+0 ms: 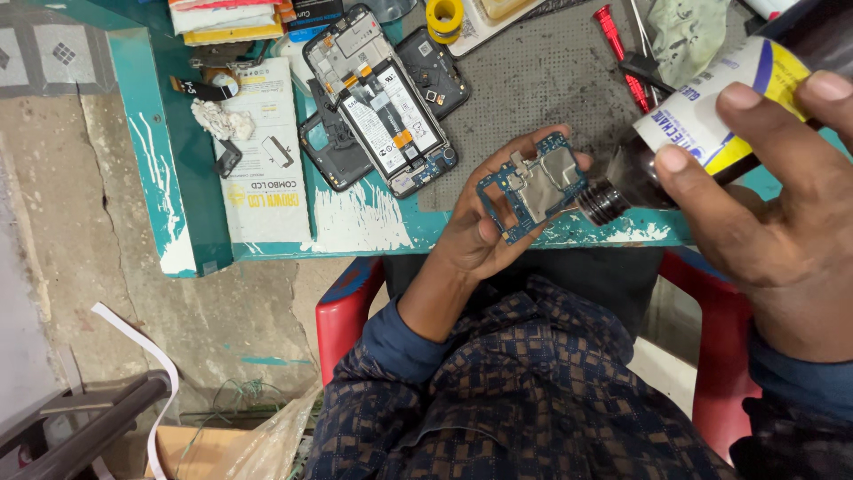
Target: The person repairs a smartphone at a cluttered workbench. They unscrew the opened phone with a red screwdriver, remove the back cover, pry components out of the chassis with a metal spudger, pour liquid from a bottle onto the removed board, and scrape and clean the board with a small tool.
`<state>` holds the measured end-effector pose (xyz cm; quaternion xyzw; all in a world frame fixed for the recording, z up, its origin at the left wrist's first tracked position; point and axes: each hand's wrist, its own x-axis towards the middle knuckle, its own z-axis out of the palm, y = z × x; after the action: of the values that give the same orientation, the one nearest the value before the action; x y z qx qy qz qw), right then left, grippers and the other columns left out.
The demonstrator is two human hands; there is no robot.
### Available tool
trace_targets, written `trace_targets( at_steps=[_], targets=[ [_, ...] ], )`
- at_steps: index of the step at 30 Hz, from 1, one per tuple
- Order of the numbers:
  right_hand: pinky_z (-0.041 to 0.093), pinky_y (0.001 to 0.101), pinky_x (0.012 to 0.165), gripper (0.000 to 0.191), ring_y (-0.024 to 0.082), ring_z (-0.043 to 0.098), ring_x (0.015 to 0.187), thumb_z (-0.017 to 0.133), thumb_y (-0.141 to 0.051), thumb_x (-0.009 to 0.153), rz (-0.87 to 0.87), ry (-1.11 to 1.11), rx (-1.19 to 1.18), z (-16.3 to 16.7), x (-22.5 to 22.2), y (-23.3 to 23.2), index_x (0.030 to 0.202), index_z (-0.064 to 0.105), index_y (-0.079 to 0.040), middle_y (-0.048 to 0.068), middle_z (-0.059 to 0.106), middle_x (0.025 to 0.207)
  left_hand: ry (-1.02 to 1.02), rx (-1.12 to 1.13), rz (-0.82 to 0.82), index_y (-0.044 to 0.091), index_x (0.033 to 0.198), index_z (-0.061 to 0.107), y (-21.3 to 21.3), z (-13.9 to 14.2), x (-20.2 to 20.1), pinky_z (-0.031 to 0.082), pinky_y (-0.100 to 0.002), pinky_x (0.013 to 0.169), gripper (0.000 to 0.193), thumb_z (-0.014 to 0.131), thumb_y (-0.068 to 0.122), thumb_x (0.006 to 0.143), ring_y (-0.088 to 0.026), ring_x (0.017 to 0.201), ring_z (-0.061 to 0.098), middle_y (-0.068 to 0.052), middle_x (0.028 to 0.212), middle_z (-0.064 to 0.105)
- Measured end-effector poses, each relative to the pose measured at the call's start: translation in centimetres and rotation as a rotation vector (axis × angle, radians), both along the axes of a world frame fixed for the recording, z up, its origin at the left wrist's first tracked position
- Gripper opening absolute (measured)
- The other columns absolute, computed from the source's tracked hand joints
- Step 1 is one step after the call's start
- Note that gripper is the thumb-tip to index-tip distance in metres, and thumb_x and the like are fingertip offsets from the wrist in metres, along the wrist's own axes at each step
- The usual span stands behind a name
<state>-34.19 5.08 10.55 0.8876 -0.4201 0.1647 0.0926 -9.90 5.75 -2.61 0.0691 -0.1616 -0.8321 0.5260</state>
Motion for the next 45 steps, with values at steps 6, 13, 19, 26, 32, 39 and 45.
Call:
trace_targets(
  at_steps=[6, 13, 19, 26, 32, 39, 45],
  targets=[
    [0.055, 0.0472, 0.118, 0.056, 0.036, 0.044, 0.146, 0.086, 0.01, 0.093, 0.012, 0.137, -0.045, 0.6, -0.1, -0.1, 0.136, 0.074, -0.024, 0.009, 0.055, 0.148, -0.016, -0.005, 0.001, -0.008, 0.158, 0.031, 0.0, 0.0, -0.1, 0.04, -0.043, 0.125, 0.12, 0.095, 0.046, 0.073, -0.029, 0.138, 0.054, -0.026, 0.143, 0.056],
    [0.055, 0.0457, 0.115, 0.054, 0.035, 0.044, 0.142, 0.085, 0.008, 0.089, 0.01, 0.175, -0.115, 0.7, 0.2, -0.5, 0.129, 0.072, -0.024, 0.01, 0.056, 0.143, -0.022, -0.021, 0.003, -0.007, 0.158, 0.032, 0.0, -0.3, -0.1, 0.042, -0.047, 0.122, 0.118, 0.094, 0.047, 0.074, -0.029, 0.139, 0.055, -0.025, 0.143, 0.056],
    [0.053, 0.0498, 0.119, 0.048, 0.038, 0.043, 0.145, 0.086, 0.007, 0.093, -0.023, 0.015, 0.006, 0.3, -0.3, -0.2, 0.13, 0.072, -0.02, 0.013, 0.055, 0.148, -0.019, -0.037, 0.015, -0.007, 0.157, 0.034, -0.2, -0.2, -0.3, 0.047, -0.052, 0.118, 0.116, 0.094, 0.047, 0.074, -0.029, 0.137, 0.056, -0.024, 0.142, 0.056],
    [0.053, 0.0482, 0.119, 0.051, 0.039, 0.044, 0.149, 0.084, 0.007, 0.093, -0.037, 0.015, 0.021, -0.5, -0.8, 0.0, 0.136, 0.075, -0.021, 0.013, 0.055, 0.152, -0.001, -0.028, 0.014, -0.009, 0.157, 0.034, -0.1, -0.2, -0.3, 0.045, -0.052, 0.118, 0.117, 0.094, 0.047, 0.074, -0.031, 0.135, 0.057, -0.024, 0.141, 0.057],
    [0.051, 0.054, 0.118, 0.045, 0.043, 0.046, 0.142, 0.084, 0.007, 0.091, 0.003, -0.029, -0.025, -1.0, -1.4, -1.0, 0.129, 0.071, -0.015, 0.018, 0.054, 0.148, -0.023, -0.035, 0.007, -0.006, 0.156, 0.035, -0.4, -0.2, -0.4, 0.046, -0.053, 0.118, 0.118, 0.096, 0.048, 0.07, -0.037, 0.131, 0.06, -0.023, 0.139, 0.058],
    [0.052, 0.0517, 0.123, 0.053, 0.04, 0.041, 0.148, 0.083, 0.009, 0.092, -0.025, 0.039, 0.011, -1.0, -2.0, -0.6, 0.136, 0.073, -0.019, 0.016, 0.052, 0.153, -0.037, -0.031, 0.011, -0.006, 0.156, 0.036, -0.5, -0.1, -0.6, 0.047, -0.053, 0.118, 0.119, 0.096, 0.048, 0.069, -0.038, 0.13, 0.06, -0.023, 0.139, 0.059],
    [0.052, 0.0469, 0.12, 0.059, 0.037, 0.039, 0.151, 0.083, 0.012, 0.09, -0.052, 0.089, 0.008, -0.5, -1.8, 0.0, 0.137, 0.071, -0.021, 0.014, 0.051, 0.155, -0.038, -0.022, 0.02, -0.007, 0.156, 0.036, -0.4, 0.0, -0.7, 0.047, -0.052, 0.117, 0.119, 0.097, 0.048, 0.069, -0.037, 0.129, 0.061, -0.022, 0.138, 0.059]
  ],
)
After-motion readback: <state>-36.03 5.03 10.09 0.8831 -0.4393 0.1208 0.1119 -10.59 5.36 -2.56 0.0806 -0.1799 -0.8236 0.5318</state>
